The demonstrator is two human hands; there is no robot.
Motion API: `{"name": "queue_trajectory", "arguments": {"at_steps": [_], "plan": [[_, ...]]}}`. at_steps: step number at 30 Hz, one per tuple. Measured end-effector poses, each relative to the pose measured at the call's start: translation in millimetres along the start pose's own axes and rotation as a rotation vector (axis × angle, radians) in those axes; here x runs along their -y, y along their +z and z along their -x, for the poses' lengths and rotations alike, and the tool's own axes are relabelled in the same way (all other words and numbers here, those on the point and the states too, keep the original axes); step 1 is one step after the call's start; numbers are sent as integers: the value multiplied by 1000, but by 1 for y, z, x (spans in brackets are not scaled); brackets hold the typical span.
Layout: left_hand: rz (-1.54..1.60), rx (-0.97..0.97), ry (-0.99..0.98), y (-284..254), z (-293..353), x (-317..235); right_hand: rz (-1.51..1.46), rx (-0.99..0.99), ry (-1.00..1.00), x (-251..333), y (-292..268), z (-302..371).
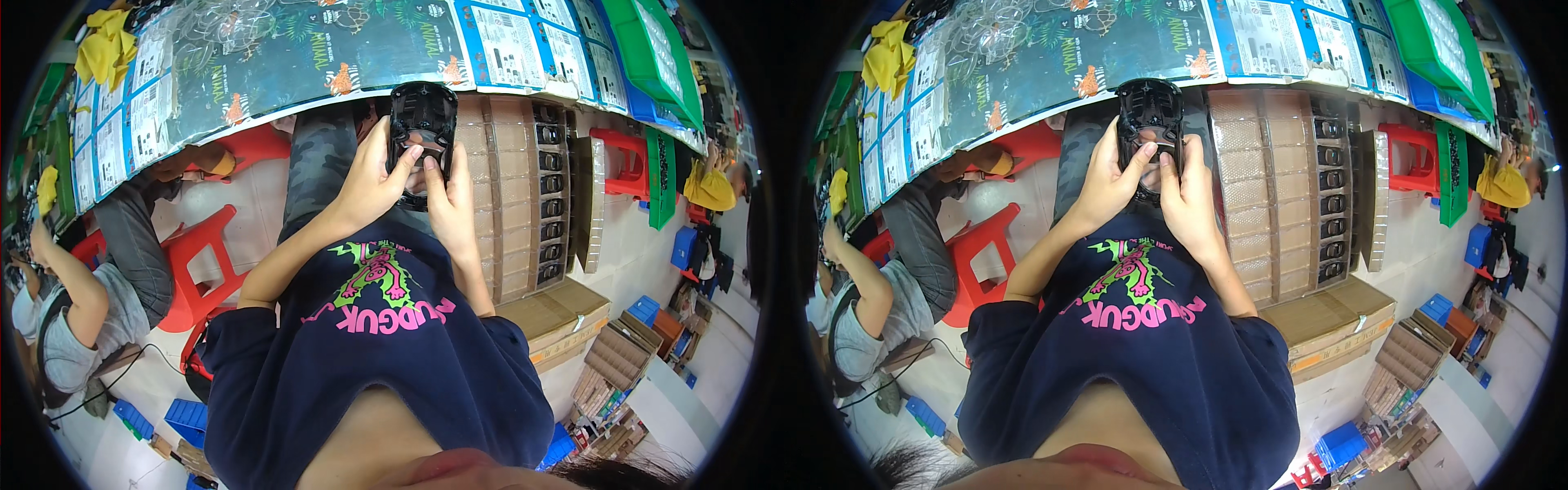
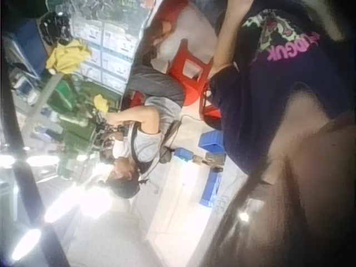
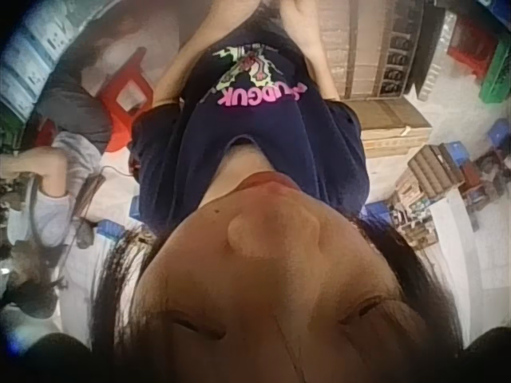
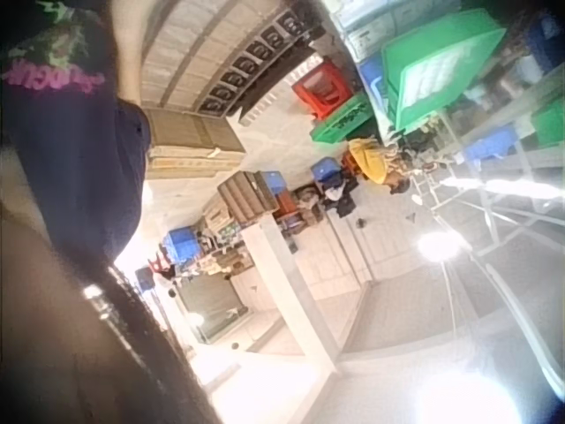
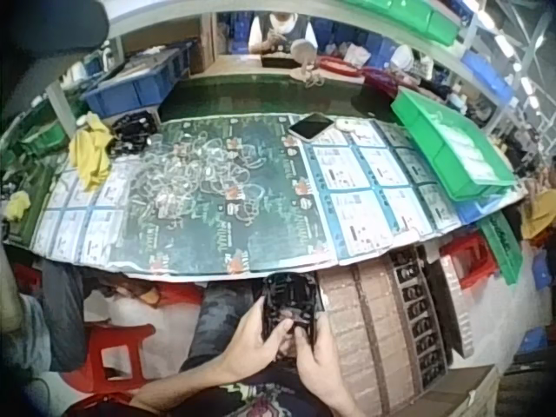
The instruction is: The person assembles toy cars by picking up car body shells from a tray and clear windshield inserts from the table, pressing each windshield into a car body by hand, and removing an empty tray layer.
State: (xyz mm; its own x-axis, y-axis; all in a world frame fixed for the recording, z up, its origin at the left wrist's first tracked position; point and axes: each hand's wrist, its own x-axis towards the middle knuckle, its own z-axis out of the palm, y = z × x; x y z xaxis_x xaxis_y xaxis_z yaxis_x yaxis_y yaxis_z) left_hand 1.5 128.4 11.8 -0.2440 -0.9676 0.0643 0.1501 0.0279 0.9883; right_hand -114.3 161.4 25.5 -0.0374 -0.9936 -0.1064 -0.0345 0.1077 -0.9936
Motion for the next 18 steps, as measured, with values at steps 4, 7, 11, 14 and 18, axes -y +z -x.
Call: {"name": "queue_trajectory", "arguments": {"at_steps": [4,7,11,14,18], "plan": [[-26,12,45,-4,0,4,-26,-4,-29,5,5,0],[34,-59,19,-3,4,-1,75,-12,-82,8,9,-2],[-60,-116,84,-15,9,-9,89,22,-199,8,17,1],[-270,-237,69,-51,8,-37,-95,186,-156,8,17,3],[-511,-620,41,-173,-11,-48,-84,186,-149,-2,13,0]]}}
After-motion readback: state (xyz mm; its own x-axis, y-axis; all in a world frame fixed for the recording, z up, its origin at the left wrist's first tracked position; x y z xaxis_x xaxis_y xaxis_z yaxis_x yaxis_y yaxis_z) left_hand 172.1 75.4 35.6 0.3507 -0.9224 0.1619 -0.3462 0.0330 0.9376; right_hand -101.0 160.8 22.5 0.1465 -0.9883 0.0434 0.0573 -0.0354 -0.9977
